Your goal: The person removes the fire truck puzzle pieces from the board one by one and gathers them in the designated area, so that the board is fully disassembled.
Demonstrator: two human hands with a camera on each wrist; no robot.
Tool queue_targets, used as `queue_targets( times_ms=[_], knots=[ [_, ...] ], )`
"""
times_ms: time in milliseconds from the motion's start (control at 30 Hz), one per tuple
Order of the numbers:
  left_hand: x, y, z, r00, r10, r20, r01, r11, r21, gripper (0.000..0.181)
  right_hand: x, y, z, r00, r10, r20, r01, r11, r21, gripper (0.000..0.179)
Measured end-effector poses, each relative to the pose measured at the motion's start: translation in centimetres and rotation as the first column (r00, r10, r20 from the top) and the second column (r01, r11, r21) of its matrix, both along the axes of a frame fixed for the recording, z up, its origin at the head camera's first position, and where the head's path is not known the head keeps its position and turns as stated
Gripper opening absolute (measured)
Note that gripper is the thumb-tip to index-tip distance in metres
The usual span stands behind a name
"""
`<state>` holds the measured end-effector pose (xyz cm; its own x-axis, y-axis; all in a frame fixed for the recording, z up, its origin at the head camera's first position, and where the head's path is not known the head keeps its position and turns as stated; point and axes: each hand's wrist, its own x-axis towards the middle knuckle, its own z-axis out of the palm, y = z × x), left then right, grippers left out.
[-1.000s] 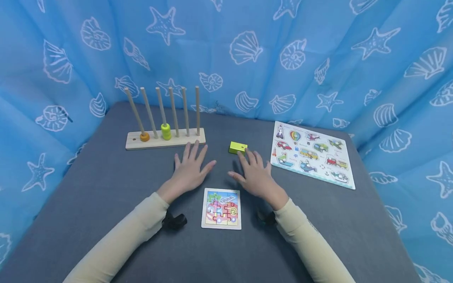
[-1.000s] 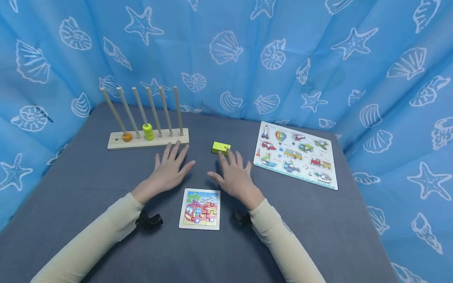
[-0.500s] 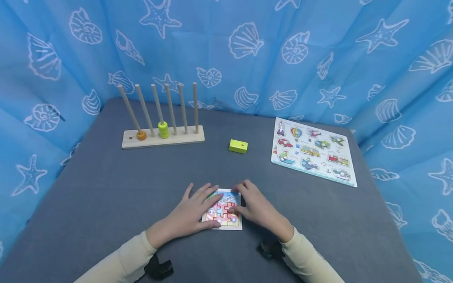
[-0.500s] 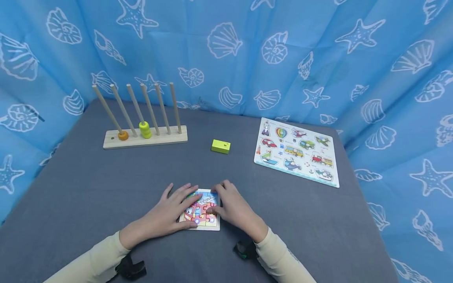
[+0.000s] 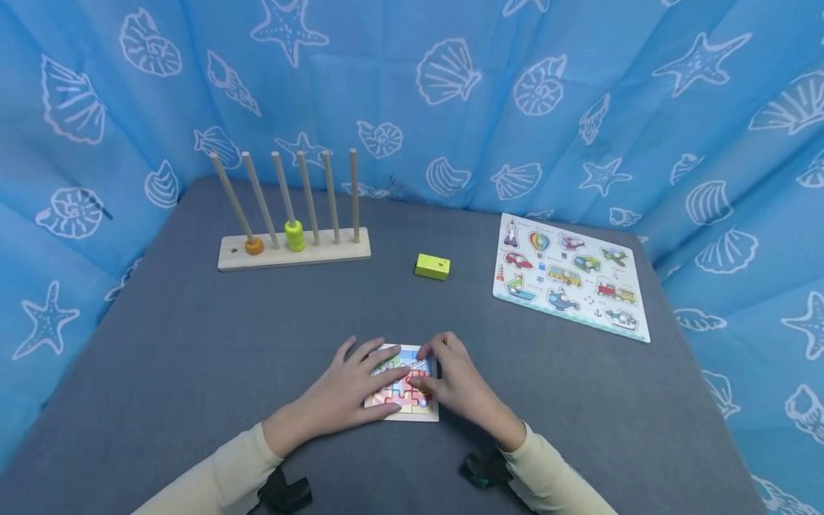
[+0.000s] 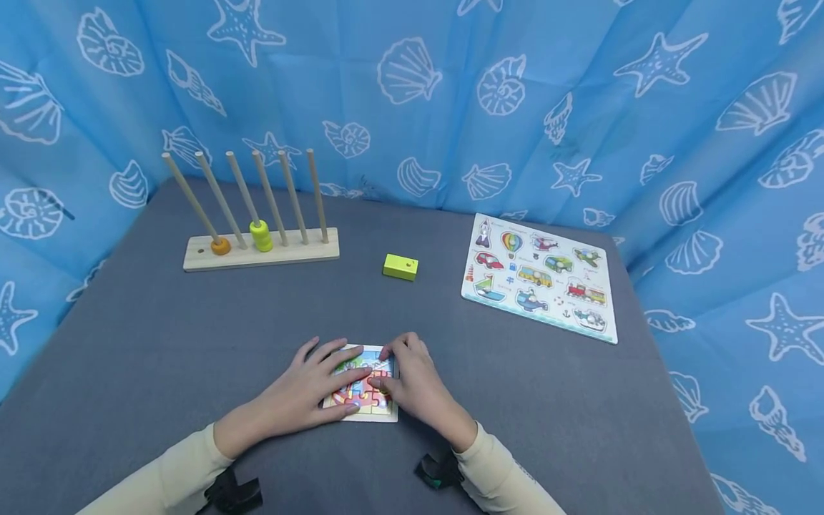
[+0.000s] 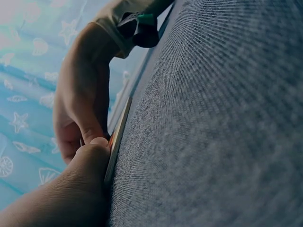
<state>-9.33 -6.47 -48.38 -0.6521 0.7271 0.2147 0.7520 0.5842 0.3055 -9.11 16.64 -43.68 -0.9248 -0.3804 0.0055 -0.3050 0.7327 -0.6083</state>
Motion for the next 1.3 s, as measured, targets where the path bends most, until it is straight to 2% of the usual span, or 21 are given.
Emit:
queue_targets(
  times_ms=[167,433,700,1033,1300],
  knots=[
    [0.01,0.17,0.18,1.0,-0.021,-0.01,0.021,1.0,0.004,0.054,0.01,0.22,0.43,0.998,-0.044,0.045,0.043,0.999,0.025,0.031],
    [-0.21,0.04,-0.04,0.998,-0.055,-0.03,0.056,0.998,0.034,0.057,-0.26,0.72,0.6,0.999,-0.011,0.052,0.007,0.997,0.079,0.031],
    [-0.36,-0.11,-0.17,0.997,-0.059,-0.052,0.063,0.995,0.078,0.058,-0.16,0.43,0.54,1.0,0.002,-0.016,-0.001,0.996,0.088,0.024],
    [-0.28,-0.17,-0.17,0.999,-0.045,-0.01,0.046,0.998,0.054,0.057,0.02,0.01,0.58,0.994,0.04,-0.098,-0.028,0.992,0.124,0.025],
    [-0.6,-0.16,-0.35,0.997,-0.032,-0.067,0.038,0.996,0.08,0.057,-0.24,-0.17,0.57,0.994,0.028,-0.102,-0.017,0.994,0.109,0.027]
  ],
)
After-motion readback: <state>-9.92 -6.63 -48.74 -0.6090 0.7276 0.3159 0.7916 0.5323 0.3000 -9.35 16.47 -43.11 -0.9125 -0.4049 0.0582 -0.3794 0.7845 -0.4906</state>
